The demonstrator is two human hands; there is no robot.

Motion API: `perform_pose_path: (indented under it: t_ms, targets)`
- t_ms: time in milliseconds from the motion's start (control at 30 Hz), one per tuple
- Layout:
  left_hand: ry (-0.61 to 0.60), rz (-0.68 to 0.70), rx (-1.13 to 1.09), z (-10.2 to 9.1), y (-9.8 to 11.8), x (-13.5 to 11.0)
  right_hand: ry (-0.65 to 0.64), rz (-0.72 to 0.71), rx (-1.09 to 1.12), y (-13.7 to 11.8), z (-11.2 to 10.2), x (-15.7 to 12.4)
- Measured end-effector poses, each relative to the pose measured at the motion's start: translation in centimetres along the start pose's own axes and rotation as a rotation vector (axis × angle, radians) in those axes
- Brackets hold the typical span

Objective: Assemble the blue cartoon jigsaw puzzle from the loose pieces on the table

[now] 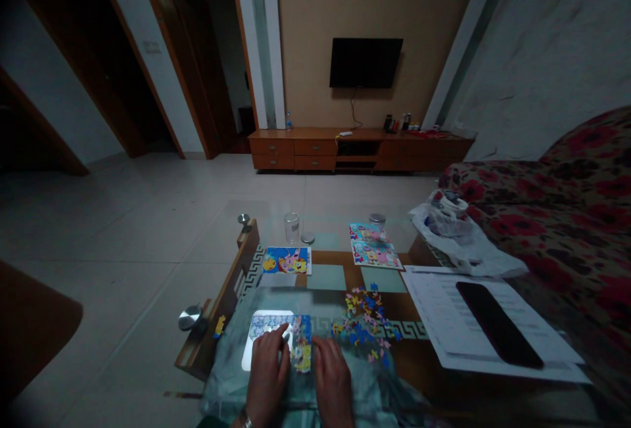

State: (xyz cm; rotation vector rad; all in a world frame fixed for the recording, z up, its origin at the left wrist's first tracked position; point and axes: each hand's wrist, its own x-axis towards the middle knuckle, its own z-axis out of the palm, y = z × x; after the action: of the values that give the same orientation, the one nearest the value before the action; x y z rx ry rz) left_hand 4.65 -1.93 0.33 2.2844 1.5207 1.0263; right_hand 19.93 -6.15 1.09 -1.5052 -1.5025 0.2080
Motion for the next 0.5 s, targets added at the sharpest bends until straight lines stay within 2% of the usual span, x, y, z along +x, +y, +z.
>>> perform_pose_path:
  t_ms: [233,400,500]
  targets:
    - [-0.014,0.023,0.005,0.0,-0.9,-0.2,-0.011,0.005,0.019,-0.1,-0.3,0.4]
    - [-0.060,0.193,0.006,0.3,-3.0,-0.2,-0.085,0.014,-0.011,1.4,-0.2,0.5]
    - [-0.050,0.266,0.032,0.9,-3.7,-0.1,-0.040,0.016,-0.019,2.7,0.8,-0.1]
